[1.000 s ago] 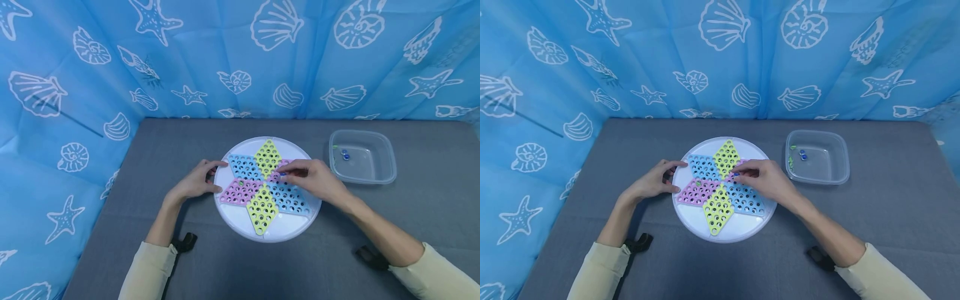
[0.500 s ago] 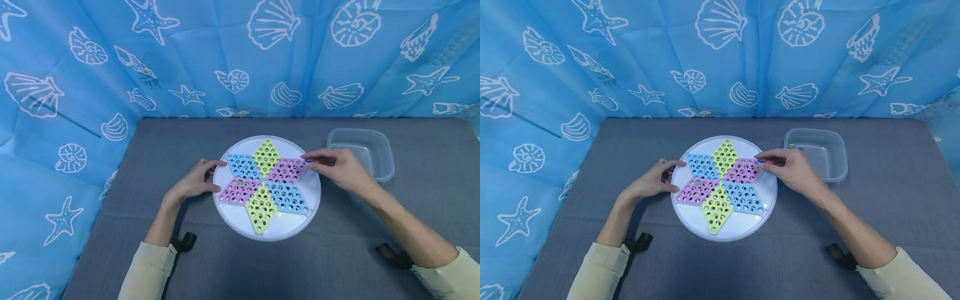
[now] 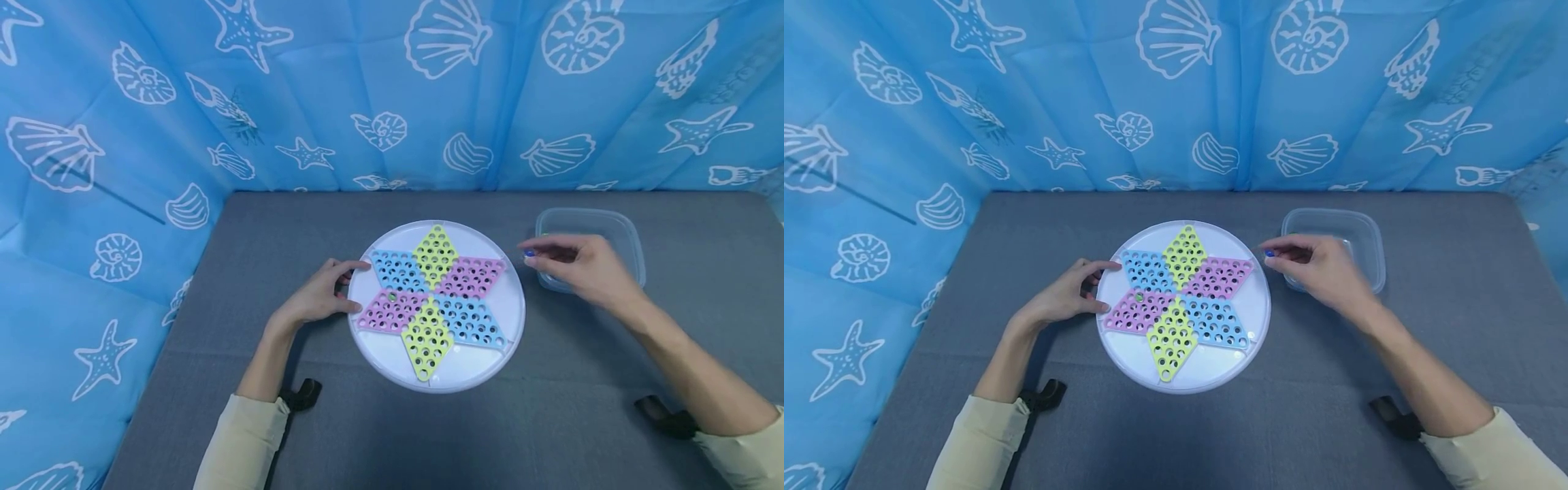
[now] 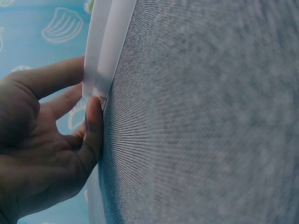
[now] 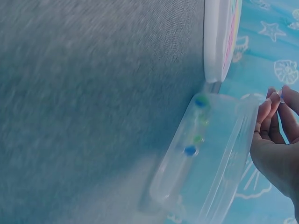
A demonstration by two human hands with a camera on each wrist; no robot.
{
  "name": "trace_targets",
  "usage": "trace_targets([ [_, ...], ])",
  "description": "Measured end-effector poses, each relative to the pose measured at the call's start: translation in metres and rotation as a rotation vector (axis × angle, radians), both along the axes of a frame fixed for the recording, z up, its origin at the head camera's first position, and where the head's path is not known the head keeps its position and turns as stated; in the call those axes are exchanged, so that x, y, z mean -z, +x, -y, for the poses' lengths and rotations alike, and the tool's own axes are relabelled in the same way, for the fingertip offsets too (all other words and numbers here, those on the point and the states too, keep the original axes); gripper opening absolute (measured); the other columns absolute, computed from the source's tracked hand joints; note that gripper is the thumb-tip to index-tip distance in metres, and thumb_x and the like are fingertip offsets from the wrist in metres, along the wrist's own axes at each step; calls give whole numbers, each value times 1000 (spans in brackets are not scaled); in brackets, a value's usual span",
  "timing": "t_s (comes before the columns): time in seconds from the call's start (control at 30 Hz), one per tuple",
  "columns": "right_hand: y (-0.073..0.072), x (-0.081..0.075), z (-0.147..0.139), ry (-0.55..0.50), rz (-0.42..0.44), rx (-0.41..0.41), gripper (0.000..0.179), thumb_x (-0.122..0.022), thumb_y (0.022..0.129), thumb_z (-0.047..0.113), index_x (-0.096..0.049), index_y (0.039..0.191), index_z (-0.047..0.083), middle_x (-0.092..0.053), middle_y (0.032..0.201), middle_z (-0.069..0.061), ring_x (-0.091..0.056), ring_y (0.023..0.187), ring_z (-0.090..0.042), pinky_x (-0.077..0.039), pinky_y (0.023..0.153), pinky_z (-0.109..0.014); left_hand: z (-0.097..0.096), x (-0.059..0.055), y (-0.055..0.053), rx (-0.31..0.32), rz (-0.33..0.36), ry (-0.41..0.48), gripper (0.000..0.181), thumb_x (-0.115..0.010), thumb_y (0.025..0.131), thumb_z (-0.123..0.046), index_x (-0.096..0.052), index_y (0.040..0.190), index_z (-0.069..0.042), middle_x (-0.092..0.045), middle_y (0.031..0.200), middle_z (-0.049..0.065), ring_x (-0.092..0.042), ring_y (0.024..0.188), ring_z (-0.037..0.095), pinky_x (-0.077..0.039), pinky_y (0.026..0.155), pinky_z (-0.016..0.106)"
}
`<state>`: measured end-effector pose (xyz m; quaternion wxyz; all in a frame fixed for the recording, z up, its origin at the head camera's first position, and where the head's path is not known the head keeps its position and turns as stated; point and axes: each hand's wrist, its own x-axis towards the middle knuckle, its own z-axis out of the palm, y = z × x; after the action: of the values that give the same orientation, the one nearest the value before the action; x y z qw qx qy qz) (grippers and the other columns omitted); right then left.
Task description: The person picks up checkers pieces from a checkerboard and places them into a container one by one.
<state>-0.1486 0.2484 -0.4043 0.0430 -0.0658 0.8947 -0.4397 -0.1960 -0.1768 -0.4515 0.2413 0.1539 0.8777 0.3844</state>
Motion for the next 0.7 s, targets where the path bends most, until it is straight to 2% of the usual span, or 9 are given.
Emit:
trace_targets([
  [0.13,-2,3,-9,4,-2,34,30,-70,94,19,-69,122,9,-70,111,-10,-64,87,-13,-49,68,-20,-1,-1,0,-2,5,1,71,-80,83,-10,-50,146,-21,-40,122,14,-45,107,27,-43,82,38],
  [0.37,-6,5,-21,11,-5,74,31,-70,94,24,-69,120,9,-70,103,-9,-63,84,-13,-49,66,-21,0,1,0,-14,11,-7,71,-80,82,-9,-50,145,-21,-40,119,13,-46,102,27,-43,80,37],
  [0.5,-10,7,-27,32,-8,93,30,-70,94,27,-70,118,10,-70,102,-9,-63,84,-9,-48,67,-19,0,1,0,-14,3,-10,70,-80,82,-9,-51,144,-21,-40,120,13,-45,103,26,-43,80,37],
  [0.7,-15,12,-35,71,42,112,37,-70,93,34,-66,119,8,-68,107,-13,-61,85,-2,-48,69,-17,0,1,0,-4,-4,-8,67,-80,82,-10,-52,142,-21,-40,119,13,-44,103,26,-42,81,37],
])
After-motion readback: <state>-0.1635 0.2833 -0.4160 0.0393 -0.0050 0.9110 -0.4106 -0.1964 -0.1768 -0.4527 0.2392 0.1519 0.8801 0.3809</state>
